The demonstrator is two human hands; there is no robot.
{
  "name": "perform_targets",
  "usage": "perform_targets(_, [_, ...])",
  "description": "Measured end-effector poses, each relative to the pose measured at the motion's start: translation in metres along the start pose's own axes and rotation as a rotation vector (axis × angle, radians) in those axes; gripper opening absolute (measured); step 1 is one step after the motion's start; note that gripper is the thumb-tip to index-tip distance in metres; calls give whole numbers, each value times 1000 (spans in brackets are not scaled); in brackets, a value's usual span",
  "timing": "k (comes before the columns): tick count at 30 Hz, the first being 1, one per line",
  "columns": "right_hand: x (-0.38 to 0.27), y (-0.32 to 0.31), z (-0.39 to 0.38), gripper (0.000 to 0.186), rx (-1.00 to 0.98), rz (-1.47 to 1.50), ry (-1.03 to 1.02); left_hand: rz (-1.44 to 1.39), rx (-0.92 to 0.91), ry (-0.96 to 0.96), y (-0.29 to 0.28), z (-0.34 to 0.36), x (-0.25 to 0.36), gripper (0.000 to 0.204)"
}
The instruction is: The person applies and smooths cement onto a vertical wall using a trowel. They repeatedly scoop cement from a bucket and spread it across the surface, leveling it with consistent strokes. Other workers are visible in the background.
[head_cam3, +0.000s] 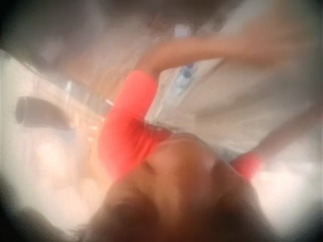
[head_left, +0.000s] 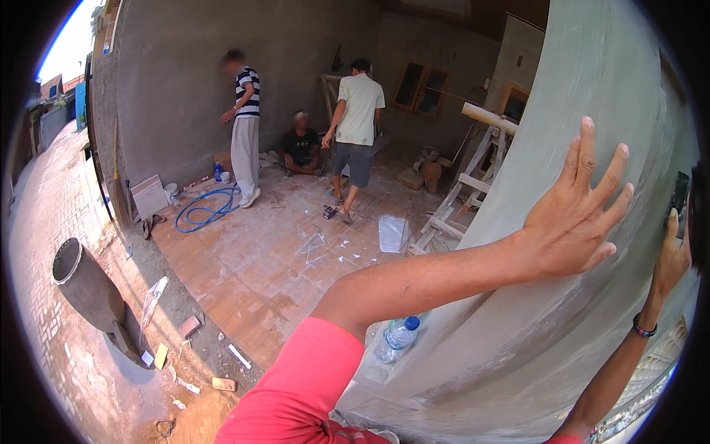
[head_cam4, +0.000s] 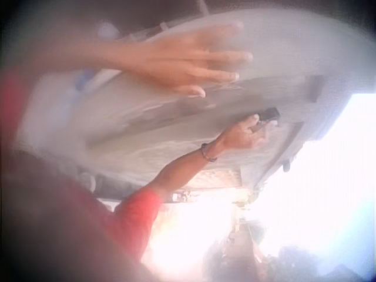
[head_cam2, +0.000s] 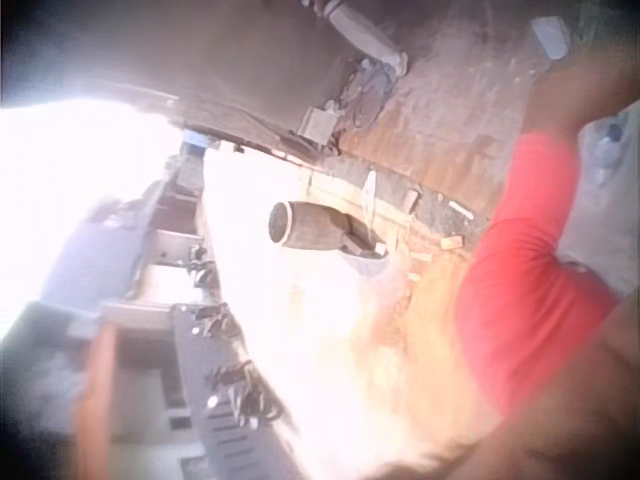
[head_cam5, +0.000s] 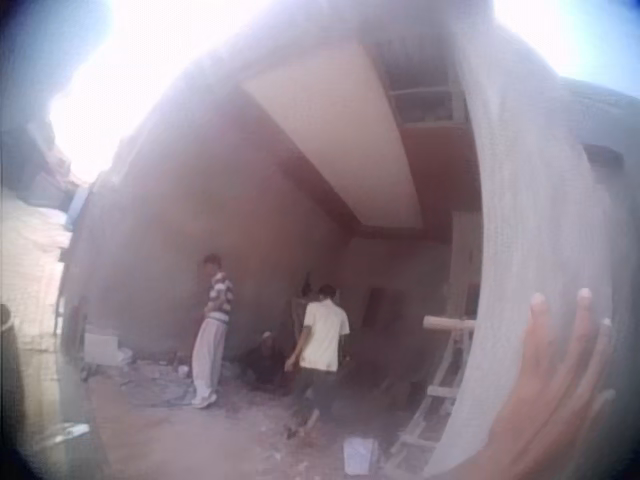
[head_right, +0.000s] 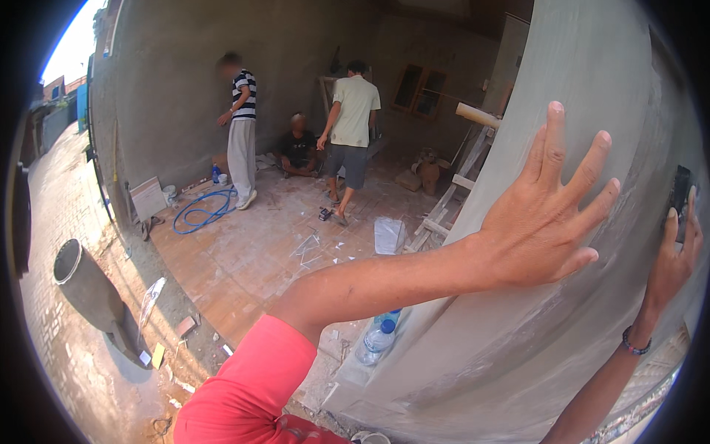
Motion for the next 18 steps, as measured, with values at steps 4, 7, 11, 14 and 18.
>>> perform_targets(4, [-48, -39, -134, 43, -195, 96, 138, 71, 1, 10, 4, -1, -1, 71])
perform_targets(7, [-36, -112, -240, 45, -270, 157, 378, 60, -33, 12, 15, 2, 9, 70])
perform_targets(11, [-13, -189, -332, 47, -70, 299, 930, 89, -156, 1, 13, 7, 21, 74])
perform_targets(14, [-17, -215, -377, 49, -121, 345, 1102, 272, -285, 2, -5, 0, 9, 77])
perform_targets(18, [-7, -260, -489, 52, -331, 192, 1255, 406, -364, 54, -11, 9, 15, 73])
Point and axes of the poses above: each hand's wrist, its own z-axis towards the middle knuckle, its own y-axis out of the palm, x = y × z, the point moved 6 cm from there along z, towards the middle knuckle, and after that the axes turned 7 degrees about z, right-handed, at the moved point
